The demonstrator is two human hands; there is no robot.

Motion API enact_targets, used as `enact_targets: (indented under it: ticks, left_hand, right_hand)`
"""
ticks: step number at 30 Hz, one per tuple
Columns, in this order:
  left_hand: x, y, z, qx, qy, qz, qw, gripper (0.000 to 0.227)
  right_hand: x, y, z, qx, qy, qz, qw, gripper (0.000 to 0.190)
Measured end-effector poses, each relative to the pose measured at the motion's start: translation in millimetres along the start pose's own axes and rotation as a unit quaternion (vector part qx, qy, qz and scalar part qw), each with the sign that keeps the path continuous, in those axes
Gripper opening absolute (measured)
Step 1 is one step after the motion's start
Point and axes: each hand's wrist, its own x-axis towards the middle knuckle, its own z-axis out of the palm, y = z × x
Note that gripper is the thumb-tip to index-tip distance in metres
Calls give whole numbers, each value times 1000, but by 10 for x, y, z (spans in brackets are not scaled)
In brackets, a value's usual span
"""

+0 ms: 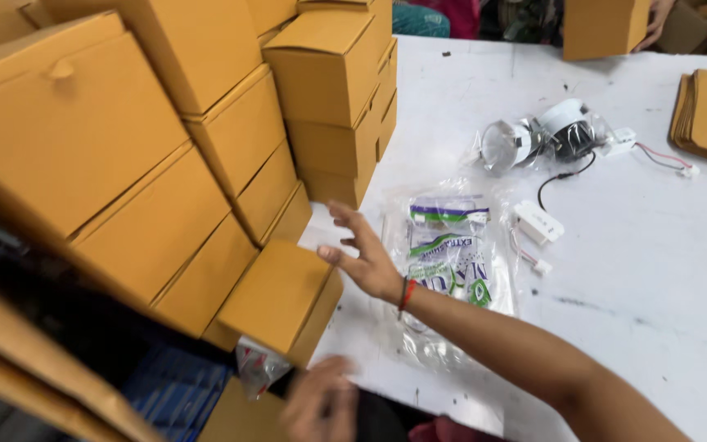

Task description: The person wraps LED light fixtures in plastic bags and places them into cardboard boxes. The person repeatedly picks up a light, wraps it, and boxes it, stacking the finished boxes on the table.

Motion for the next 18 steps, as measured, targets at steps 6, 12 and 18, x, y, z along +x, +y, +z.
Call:
enact_targets:
  ticks: [6, 12, 18]
  left_hand:
    - [205, -321, -186, -241, 154, -312, 906, 74]
    - [-179, -268, 160, -298, 33, -358, 884, 84]
    - [-264, -168, 314, -252, -101, -309, 911, 79]
  right_hand:
    - [-644, -73, 580, -86, -13, 0, 996, 97]
    - [-1032, -251, 524, -268, 66, 67, 959, 147]
    - [-872, -174, 335, -299, 158, 76, 938, 135]
